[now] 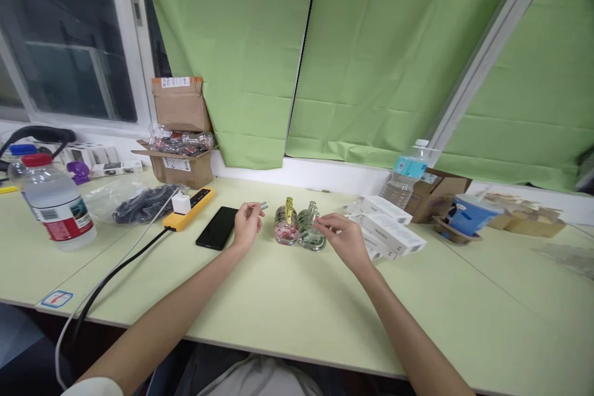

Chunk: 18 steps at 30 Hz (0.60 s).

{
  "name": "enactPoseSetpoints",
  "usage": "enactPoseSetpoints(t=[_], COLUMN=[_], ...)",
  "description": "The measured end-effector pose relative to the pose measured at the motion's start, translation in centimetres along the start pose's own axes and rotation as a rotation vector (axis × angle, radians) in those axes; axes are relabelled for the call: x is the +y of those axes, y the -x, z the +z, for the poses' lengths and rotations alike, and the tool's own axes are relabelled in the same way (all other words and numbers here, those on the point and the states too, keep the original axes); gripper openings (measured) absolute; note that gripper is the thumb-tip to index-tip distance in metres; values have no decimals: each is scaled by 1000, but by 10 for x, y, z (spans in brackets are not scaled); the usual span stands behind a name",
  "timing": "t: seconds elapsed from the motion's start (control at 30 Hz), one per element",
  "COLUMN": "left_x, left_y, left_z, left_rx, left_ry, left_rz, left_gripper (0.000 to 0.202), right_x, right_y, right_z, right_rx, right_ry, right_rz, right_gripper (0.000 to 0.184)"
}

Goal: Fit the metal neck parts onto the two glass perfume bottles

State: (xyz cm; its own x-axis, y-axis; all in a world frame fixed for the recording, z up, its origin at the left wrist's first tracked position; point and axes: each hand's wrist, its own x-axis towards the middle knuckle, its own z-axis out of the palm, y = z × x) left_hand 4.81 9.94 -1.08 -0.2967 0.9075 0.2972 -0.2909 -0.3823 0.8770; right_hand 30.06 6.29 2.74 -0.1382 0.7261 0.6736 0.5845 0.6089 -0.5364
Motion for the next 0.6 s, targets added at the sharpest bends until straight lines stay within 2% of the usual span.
enactPoseSetpoints(t=[0.27, 0.6], left_x=[0, -1], left_y=[0, -1], left_z=[0, 0], left_rx=[-10, -6], left_ry=[-14, -14], left_rz=[3, 4], left_gripper=[34, 35], right_x=[0, 2], right_y=[1, 2], right_z=[4, 7], right_rx=[5, 39], right_ry=[46, 86], right_rz=[-82, -104], right_gripper=[28, 28])
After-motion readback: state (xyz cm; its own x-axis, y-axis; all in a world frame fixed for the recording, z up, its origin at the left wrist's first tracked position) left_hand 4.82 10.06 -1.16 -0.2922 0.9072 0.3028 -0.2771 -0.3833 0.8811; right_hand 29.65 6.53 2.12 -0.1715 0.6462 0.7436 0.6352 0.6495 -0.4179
